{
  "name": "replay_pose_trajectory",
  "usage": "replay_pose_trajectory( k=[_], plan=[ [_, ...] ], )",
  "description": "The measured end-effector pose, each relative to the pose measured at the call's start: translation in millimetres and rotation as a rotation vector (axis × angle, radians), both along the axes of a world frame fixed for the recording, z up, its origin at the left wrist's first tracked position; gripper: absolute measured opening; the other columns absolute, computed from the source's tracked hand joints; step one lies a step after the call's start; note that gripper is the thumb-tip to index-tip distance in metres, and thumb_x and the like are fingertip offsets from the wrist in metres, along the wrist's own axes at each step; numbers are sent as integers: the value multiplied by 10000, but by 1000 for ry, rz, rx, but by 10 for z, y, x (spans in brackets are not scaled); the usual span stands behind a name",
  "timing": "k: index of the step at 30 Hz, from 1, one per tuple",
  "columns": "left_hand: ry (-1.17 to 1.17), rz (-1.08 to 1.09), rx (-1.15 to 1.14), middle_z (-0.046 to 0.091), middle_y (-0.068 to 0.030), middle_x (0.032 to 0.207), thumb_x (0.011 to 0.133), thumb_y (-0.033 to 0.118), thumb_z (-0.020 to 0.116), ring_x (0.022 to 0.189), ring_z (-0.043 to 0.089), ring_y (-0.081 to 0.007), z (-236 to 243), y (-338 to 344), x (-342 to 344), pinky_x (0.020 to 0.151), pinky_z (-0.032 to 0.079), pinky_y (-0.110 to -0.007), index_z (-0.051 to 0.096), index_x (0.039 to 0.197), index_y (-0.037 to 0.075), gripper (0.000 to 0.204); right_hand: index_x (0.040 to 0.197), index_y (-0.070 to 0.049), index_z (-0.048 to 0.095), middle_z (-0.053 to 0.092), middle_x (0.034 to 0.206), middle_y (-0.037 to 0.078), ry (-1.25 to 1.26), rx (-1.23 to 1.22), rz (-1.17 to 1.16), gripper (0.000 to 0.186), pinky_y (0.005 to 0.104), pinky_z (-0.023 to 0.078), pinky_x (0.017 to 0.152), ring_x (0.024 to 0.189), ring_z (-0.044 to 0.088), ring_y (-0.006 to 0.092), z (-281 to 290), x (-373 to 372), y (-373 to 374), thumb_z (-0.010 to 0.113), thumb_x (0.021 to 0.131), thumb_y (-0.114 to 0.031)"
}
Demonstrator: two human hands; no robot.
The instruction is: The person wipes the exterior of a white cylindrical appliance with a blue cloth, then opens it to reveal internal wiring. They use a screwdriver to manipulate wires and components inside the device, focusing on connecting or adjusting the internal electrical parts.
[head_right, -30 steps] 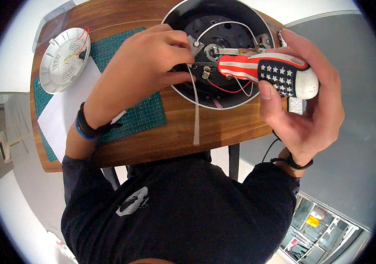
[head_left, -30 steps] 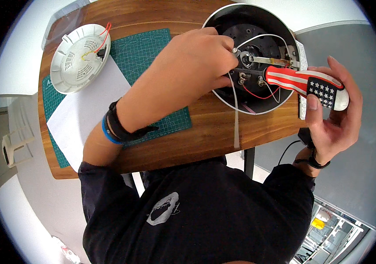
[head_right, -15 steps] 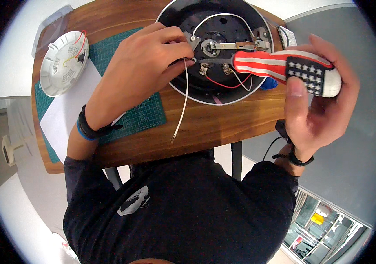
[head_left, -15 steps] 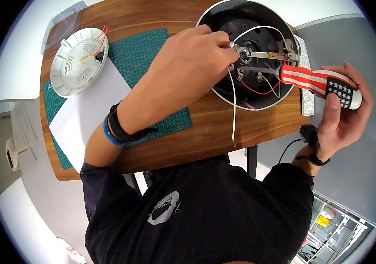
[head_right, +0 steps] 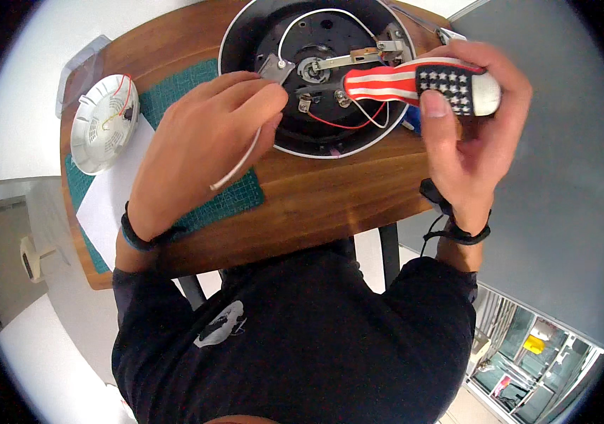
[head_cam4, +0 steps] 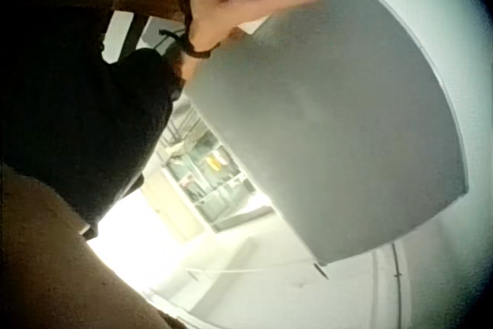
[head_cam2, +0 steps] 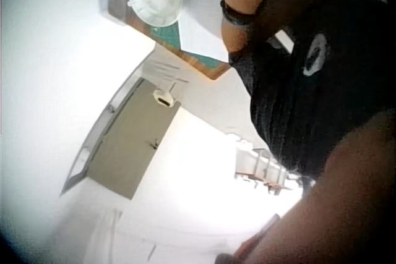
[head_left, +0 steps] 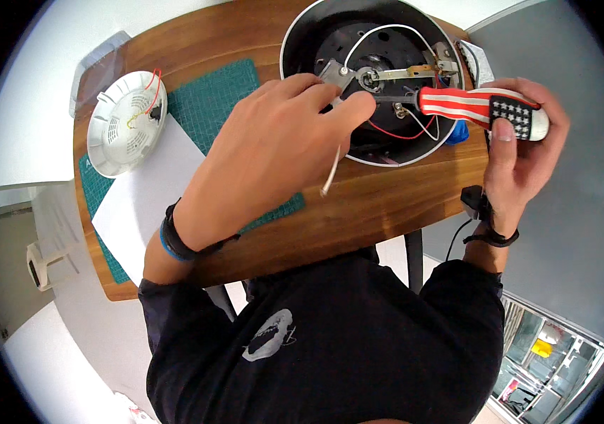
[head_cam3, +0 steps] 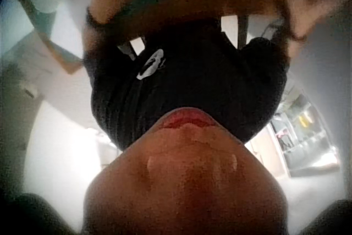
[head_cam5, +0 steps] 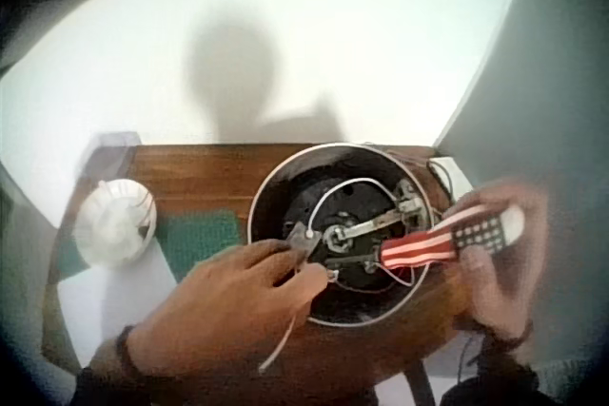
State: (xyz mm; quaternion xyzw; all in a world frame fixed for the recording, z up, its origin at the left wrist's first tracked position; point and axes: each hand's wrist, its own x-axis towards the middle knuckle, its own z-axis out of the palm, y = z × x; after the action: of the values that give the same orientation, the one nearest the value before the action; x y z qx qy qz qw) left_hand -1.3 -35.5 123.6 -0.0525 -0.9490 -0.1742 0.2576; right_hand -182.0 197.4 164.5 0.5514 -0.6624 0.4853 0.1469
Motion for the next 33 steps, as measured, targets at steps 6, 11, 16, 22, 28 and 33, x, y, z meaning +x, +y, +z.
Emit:
replay_pose_trajectory(
  k=[6, 11, 16, 22, 28, 33],
  plan=[
    [93, -39, -7, 785, -160, 1194, 957, 21, 751, 1159, 747, -405, 60, -32, -26, 942, 614, -471, 639, 1107, 42, 189, 1437, 11, 461, 688, 1287, 214, -115, 25, 48, 521, 367, 572, 1035, 1152, 716, 250, -51, 6, 87, 729, 990, 16],
    [121, -70, 182, 799, -170, 1212, 947, -28, 731, 1130, 777, -345, 155, -38, 7, 952, 615, -440, 652, 1155, 43, 234, 1411, -2, 471, 674, 1305, 219, -83, 53, 89, 501, 384, 568, 1039, 1178, 708, 253, -90, -30, 142, 753, 999, -35],
    [258, -272, 370, 794, -249, 1075, 1022, 6, 634, 1035, 783, -306, 220, -91, 92, 902, 634, -429, 584, 1206, 13, 191, 1381, -12, 496, 701, 1237, 220, -101, 37, 101, 508, 439, 544, 1042, 1137, 711, 295, -132, -5, 163, 787, 969, -74],
    [362, -293, 715, 763, -204, 931, 1084, 163, 623, 852, 742, -272, 284, -139, 244, 806, 612, -386, 564, 1209, 36, 188, 1355, -29, 505, 711, 1199, 239, 22, 100, 118, 525, 440, 563, 989, 1098, 721, 317, -82, -80, 186, 808, 928, -72],
    [411, -330, 759, 722, -172, 908, 1024, 97, 606, 804, 692, -218, 313, -577, 332, 761, 572, -346, 553, 1215, 37, 207, 1346, -30, 509, 701, 1181, 269, -43, 36, 148, 528, 432, 590, 962, 1079, 731, 324, -116, -160, 128, 800, 909, -81],
    [345, -108, 640, 737, -159, 976, 985, -62, 597, 882, 728, -220, 390, -737, 387, 838, 597, -349, 613, 1181, 16, 212, 1353, -28, 505, 686, 1192, 306, -59, 34, 117, 495, 436, 580, 968, 1062, 732, 338, -123, -228, 108, 770, 955, -153]
  ],
)
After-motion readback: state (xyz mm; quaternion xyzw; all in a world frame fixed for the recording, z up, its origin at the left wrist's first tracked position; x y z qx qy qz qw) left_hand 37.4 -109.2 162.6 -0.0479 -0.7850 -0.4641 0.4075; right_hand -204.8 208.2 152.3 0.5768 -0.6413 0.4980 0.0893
